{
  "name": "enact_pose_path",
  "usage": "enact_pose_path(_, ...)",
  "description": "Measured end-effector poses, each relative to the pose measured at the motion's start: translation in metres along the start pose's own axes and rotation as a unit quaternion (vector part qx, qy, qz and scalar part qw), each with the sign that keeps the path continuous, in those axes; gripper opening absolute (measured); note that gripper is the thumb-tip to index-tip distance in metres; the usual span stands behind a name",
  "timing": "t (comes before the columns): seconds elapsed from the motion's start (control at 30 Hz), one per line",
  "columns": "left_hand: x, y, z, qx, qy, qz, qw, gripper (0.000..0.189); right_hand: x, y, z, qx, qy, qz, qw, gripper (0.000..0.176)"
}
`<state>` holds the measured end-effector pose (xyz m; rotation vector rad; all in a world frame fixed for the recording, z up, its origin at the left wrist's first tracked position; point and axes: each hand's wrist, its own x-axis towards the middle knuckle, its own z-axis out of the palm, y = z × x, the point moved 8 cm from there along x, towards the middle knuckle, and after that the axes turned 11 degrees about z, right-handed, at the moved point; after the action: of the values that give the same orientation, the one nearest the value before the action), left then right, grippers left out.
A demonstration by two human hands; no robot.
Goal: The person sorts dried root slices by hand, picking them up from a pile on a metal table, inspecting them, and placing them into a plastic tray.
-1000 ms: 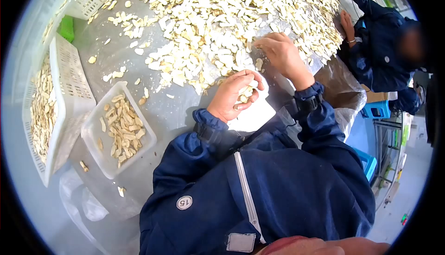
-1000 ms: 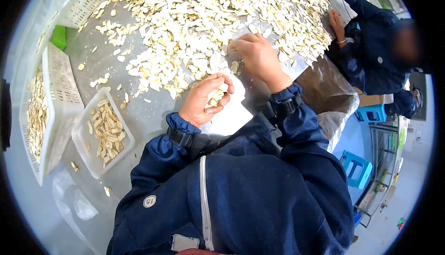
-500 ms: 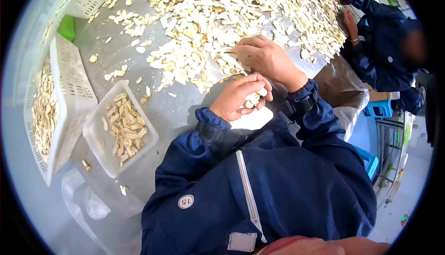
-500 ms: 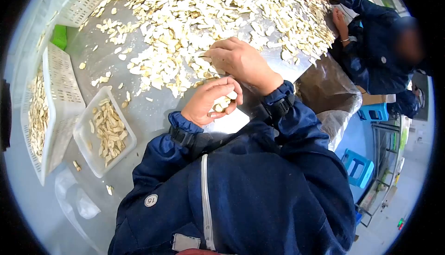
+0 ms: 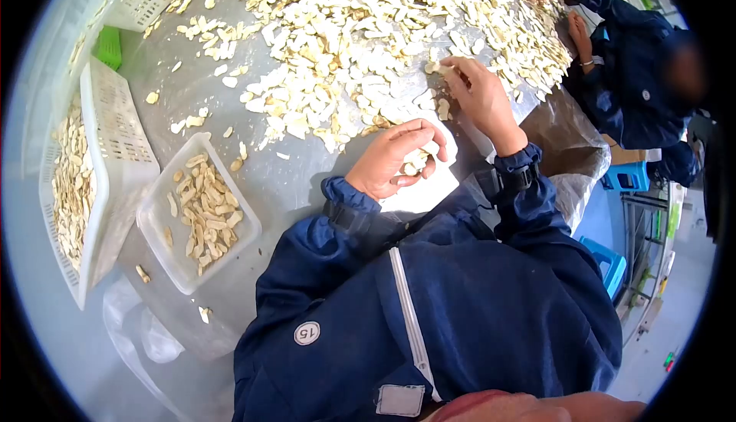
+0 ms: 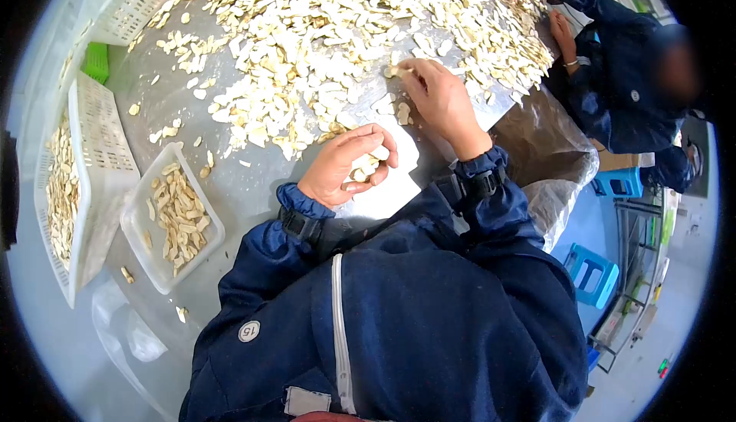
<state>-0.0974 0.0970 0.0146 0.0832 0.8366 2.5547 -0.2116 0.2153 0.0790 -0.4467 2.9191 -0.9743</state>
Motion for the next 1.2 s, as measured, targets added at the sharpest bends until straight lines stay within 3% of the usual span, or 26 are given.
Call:
enact_pose_path(0.07,0.0,0.001,0.001,0.005,0.0,-0.001,1.0,0.026,-0.006,-0.006,0.0,-0.02,0.018,-0.087,0.996,0.027)
enact_pose_path(0.17,-0.001,0.001,0.002,0.015,-0.004,-0.002,1.0,0.026,-0.012,-0.011,-0.006,-0.017,0.048,-0.102,0.994,0.027)
enact_pose_path(0.27,-0.002,0.0,0.004,0.031,-0.013,-0.007,0.999,0.025,-0.014,-0.013,-0.006,-0.069,0.011,-0.138,0.988,0.026)
enact_pose_path(0.5,-0.004,0.0,0.008,0.048,-0.025,-0.024,0.998,0.024,-0.013,-0.015,0.015,-0.062,-0.043,-0.124,0.989,0.024)
enact_pose_path(0.7,-0.003,0.0,0.009,0.05,-0.025,-0.02,0.998,0.024,-0.012,-0.017,0.013,-0.06,-0.069,-0.074,0.993,0.011)
enact_pose_path(0.83,-0.003,0.001,0.006,0.055,-0.013,-0.007,0.998,0.031,-0.012,-0.005,0.005,-0.054,-0.021,0.009,0.998,0.014)
enact_pose_path(0.9,-0.001,0.0,0.004,0.03,-0.002,-0.003,1.0,0.039,-0.011,0.007,-0.013,-0.008,0.05,0.034,0.998,0.02)
enact_pose_path(0.97,0.002,-0.004,-0.001,-0.022,0.016,-0.005,1.0,0.048,-0.014,0.011,-0.02,0.038,0.017,0.049,0.998,0.021)
enact_pose_path(1.0,0.004,-0.007,-0.004,-0.053,0.03,-0.017,0.998,0.059,-0.017,0.005,-0.015,0.094,-0.031,0.032,0.995,0.021)
enact_pose_path(1.07,0.005,-0.004,-0.004,-0.059,0.037,0.0,0.998,0.061,-0.025,-0.008,-0.005,0.202,-0.123,-0.002,0.972,0.02)
enact_pose_path(1.17,0.001,0.003,0.0,-0.043,0.053,0.022,0.997,0.049,-0.011,-0.008,0.001,0.062,-0.05,0.054,0.995,0.018)
enact_pose_path(1.2,0.001,0.004,-0.002,-0.011,0.047,0.035,0.998,0.044,-0.009,-0.015,0.005,-0.036,0.012,-0.029,0.999,0.017)
